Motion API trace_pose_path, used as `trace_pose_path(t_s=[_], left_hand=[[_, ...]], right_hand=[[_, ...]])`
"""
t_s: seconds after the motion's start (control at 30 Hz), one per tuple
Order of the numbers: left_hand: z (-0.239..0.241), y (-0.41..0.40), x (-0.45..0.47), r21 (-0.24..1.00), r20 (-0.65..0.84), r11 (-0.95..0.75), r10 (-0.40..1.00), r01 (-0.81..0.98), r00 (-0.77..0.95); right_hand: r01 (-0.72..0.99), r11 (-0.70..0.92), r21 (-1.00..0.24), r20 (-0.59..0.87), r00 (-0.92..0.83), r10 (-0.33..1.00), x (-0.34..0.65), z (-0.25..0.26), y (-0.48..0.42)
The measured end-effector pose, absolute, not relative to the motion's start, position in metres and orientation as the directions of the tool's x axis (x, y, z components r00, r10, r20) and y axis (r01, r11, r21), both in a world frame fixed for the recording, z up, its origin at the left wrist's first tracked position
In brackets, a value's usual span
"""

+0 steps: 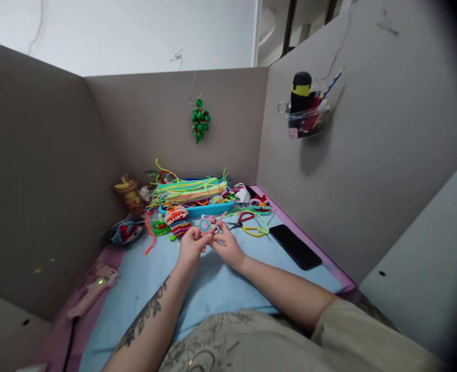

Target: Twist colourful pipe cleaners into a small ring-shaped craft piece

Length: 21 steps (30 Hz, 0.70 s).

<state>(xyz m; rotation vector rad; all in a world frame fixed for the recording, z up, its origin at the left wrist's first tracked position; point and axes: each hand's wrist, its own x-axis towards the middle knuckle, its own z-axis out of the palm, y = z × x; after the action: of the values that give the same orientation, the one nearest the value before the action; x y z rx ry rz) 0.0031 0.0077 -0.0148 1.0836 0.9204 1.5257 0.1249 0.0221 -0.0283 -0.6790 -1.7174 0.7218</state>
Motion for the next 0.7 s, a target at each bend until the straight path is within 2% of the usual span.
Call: trace_pose_path(t_s=[0.17, 0.33, 0.53, 0.7], left_hand=[[-0.015, 0.009, 0.0, 0.93, 0.205, -0.223, 0.974, -0.292, -0.092], [-0.01, 0.006, -0.002, 0.948, 0.244, -0.258, 0.965, -0.185, -0.093], [-0.009, 0.004, 0.0, 0.934, 0.306, -0.326, 0.941, -0.147, -0.142], [-0.005, 0.003, -0.003, 0.927, 0.345, -0.362, 0.924, -0.092, -0.167]], right_hand=[[0.105, 0.651, -0.752, 0.619, -0.226, 0.752, 0.124, -0.03, 0.024], [0.137, 0.642, -0.755, 0.615, -0.191, 0.765, 0.124, -0.032, 0.029], [0.182, 0.627, -0.758, 0.575, -0.269, 0.773, 0.13, -0.027, 0.027], [0.136, 0.584, -0.8, 0.572, -0.118, 0.812, 0.135, -0.021, 0.024]])
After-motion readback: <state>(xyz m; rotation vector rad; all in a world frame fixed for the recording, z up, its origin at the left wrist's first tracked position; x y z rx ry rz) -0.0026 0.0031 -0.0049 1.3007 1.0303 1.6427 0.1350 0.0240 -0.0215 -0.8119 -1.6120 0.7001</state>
